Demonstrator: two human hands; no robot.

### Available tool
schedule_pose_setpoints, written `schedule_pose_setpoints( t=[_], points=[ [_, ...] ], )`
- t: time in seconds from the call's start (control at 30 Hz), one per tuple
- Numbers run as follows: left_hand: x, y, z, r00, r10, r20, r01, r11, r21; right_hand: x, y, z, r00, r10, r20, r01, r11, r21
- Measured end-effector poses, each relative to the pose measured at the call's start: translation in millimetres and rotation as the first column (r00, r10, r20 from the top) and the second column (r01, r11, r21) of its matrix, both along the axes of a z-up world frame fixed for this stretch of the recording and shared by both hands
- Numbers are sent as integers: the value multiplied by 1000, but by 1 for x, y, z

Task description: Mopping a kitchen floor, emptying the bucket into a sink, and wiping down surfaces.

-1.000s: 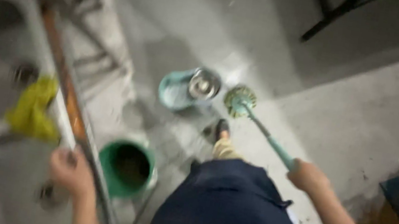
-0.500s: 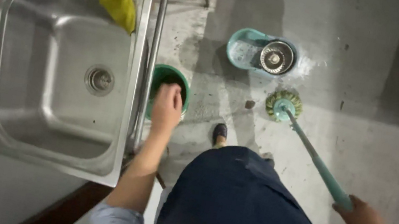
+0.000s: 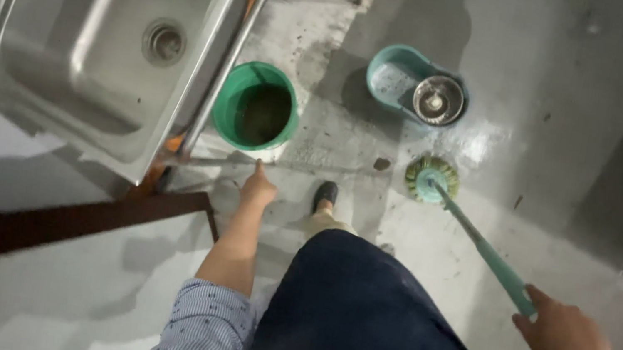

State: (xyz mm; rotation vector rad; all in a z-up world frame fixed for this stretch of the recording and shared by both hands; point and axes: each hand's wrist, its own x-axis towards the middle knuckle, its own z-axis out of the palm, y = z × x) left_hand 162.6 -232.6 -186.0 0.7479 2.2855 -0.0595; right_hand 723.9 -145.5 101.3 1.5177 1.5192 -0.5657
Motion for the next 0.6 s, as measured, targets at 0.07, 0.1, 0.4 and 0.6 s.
schedule_pose_setpoints(
  t=[0.07, 0.1, 0.4, 0.6],
  points=[
    [9, -7, -20, 1000, 9, 1, -9, 1000, 18, -18, 25, 32, 991, 134, 18, -134, 991, 0],
    [13, -11, -30, 1000, -7, 8, 7, 1000, 20, -28, 37, 49, 969, 242, 41, -242, 970, -19],
    [18, -9, -121, 992, 121, -39, -116, 988, 100, -120, 120, 123, 873, 483, 62, -481, 876, -41],
    [34, 53, -78, 940, 324, 105, -323, 946, -24, -170, 160, 176, 715, 685, 140, -669, 729, -143]
  ],
)
